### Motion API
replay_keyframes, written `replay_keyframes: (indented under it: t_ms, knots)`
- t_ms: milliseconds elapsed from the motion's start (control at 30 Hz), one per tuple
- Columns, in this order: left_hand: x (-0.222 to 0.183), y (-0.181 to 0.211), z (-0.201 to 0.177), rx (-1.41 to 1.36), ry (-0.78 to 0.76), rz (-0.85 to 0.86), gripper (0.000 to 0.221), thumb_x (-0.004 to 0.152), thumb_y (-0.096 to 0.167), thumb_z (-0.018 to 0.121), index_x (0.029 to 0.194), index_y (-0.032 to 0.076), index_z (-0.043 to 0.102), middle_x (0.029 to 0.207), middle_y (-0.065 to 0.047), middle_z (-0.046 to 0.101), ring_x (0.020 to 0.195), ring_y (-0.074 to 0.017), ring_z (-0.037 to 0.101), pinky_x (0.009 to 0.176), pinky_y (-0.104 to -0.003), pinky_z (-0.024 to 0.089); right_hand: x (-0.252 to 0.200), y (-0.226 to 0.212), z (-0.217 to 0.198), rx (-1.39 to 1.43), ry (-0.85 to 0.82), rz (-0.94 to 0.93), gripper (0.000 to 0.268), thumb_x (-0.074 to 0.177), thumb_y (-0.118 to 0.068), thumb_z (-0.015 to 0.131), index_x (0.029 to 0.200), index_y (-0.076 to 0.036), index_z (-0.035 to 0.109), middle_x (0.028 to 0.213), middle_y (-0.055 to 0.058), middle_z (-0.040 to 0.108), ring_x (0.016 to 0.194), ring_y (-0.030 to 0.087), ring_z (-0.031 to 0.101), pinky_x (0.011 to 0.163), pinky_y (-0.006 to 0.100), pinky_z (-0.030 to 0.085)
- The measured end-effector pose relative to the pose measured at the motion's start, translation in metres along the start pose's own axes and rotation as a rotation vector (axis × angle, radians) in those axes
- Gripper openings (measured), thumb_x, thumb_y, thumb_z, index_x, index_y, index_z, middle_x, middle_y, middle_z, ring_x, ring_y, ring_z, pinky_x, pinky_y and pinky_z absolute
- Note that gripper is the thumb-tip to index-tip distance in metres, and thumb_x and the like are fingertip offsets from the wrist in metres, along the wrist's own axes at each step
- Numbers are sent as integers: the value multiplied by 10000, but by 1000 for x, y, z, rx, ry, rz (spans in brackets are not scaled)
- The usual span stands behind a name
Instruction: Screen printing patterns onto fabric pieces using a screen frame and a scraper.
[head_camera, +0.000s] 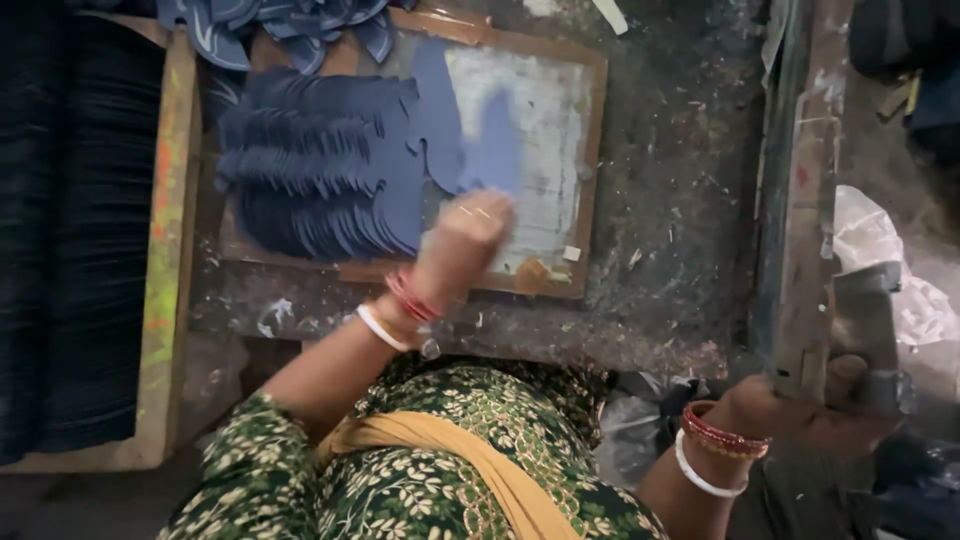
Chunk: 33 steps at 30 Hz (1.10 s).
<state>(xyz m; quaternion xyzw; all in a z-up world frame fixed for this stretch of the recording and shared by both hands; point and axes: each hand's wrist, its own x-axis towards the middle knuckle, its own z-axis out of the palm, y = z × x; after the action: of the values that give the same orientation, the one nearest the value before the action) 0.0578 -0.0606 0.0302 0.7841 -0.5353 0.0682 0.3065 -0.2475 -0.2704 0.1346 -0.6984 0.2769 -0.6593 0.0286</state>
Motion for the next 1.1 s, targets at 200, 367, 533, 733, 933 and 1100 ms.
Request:
replay_keyframes:
  t_ms: [200, 367, 533, 733, 933, 1100]
  knots:
    - [32, 6, 102, -36, -25, 80, 427, 755, 49, 597, 1159, -41, 702, 1328, -198, 655, 1283, -365, 566, 1064, -447, 455, -13, 31, -15, -62, -47, 28, 368, 1161, -242, 603, 1164, 125, 567, 982, 187, 621, 848, 272, 573, 701, 415, 472]
    - [66, -8, 118, -133, -84, 13, 269, 934, 87, 610, 1165, 10, 723, 1406, -144, 615, 1369, -331, 522, 1122, -434, 439, -4, 20, -10, -90, -30, -21, 356, 1161, -245, 640, 1045, 89, 597, 946, 183, 642, 810, 286, 591, 705, 428, 459]
    - [26, 10, 87, -20, -263, 180, 239, 820, 139, 666, 1035, 122, 769, 1347, -104, 629, 1330, -321, 521, 1143, -456, 411, -3, 16, -8, -22, -19, 11, 340, 1139, -239, 624, 1023, 80, 596, 934, 189, 618, 815, 287, 576, 711, 429, 464]
    - [8, 17, 59, -227, -206, 219, 396, 751, 250, 736, 1124, 122, 769, 1312, -72, 637, 1300, -297, 529, 1053, -423, 419, -12, 24, -13, -154, 64, -14, 322, 1122, -221, 645, 1059, 92, 607, 923, 200, 649, 835, 274, 593, 763, 447, 505]
    - [3, 25, 53, -179, -347, 236, 328, 714, 278, 752, 1037, 232, 785, 1251, -15, 660, 1265, -271, 533, 1034, -418, 434, -2, -1, 4, 21, -12, -37, 324, 1178, -231, 634, 1124, 88, 598, 1035, 205, 640, 938, 276, 615, 830, 442, 507]
    - [-24, 58, 19, -392, -198, 317, 272, 784, 202, 724, 1045, 199, 802, 1203, -50, 696, 1148, -287, 608, 987, -429, 481, -33, 0, 8, 444, -123, 366, 198, 1090, -132, 707, 1101, 58, 651, 1003, 129, 718, 736, 122, 566, 662, 289, 449]
